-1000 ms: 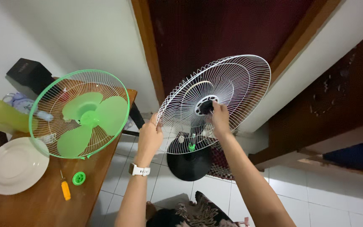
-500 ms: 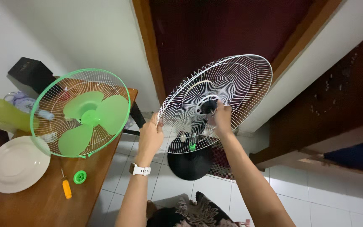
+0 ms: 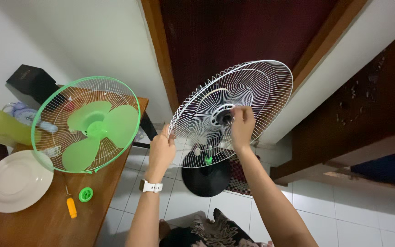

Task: The person disassembles a green and white electric fan by removing the front grille, fan blades, and rear grille using a screwdriver and hands. They then wipe the fan motor housing with a tissue. The video ends before reassembly is shown.

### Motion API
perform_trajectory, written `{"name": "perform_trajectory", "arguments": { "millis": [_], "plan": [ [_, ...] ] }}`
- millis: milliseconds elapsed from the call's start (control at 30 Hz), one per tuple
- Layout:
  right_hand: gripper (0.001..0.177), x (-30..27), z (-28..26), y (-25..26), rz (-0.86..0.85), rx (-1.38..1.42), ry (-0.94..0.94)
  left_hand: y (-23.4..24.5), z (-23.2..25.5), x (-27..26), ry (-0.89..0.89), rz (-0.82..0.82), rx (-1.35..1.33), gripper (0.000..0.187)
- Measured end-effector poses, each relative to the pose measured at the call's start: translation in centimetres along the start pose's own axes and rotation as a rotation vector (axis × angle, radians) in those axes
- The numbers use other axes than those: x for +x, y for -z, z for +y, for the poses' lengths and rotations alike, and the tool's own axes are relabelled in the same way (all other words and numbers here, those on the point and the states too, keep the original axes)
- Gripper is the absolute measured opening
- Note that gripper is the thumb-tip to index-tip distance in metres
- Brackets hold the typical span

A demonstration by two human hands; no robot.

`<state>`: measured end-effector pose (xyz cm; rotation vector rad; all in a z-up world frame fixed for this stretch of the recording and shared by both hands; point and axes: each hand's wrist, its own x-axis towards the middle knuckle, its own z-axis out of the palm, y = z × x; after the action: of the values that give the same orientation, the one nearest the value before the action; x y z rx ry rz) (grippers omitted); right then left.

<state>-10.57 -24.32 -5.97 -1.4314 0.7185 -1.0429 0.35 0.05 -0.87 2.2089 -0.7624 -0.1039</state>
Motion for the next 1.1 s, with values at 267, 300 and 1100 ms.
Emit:
{"name": "perform_trajectory", "arguments": {
  "millis": [267, 300, 1100],
  "plan": [
    [0.033, 0.5, 0.4, 0.0, -0.044, 0.120, -0.469, 0.1, 0.6, -0.3, -0.024, 0.017, -0.022, 0.030],
    [0.033, 0.2, 0.0, -0.4, -0.026, 0.069, -0.363, 0.2, 0.7, -0.3, -0.020, 0.015, -0.016, 0.032],
    [0.034, 1.2, 0.3, 1.1, -0.091, 0.060, -0.092, 0.0, 0.7, -0.6, 0.008, 0.058, -0.063, 0.030]
  ]
}}
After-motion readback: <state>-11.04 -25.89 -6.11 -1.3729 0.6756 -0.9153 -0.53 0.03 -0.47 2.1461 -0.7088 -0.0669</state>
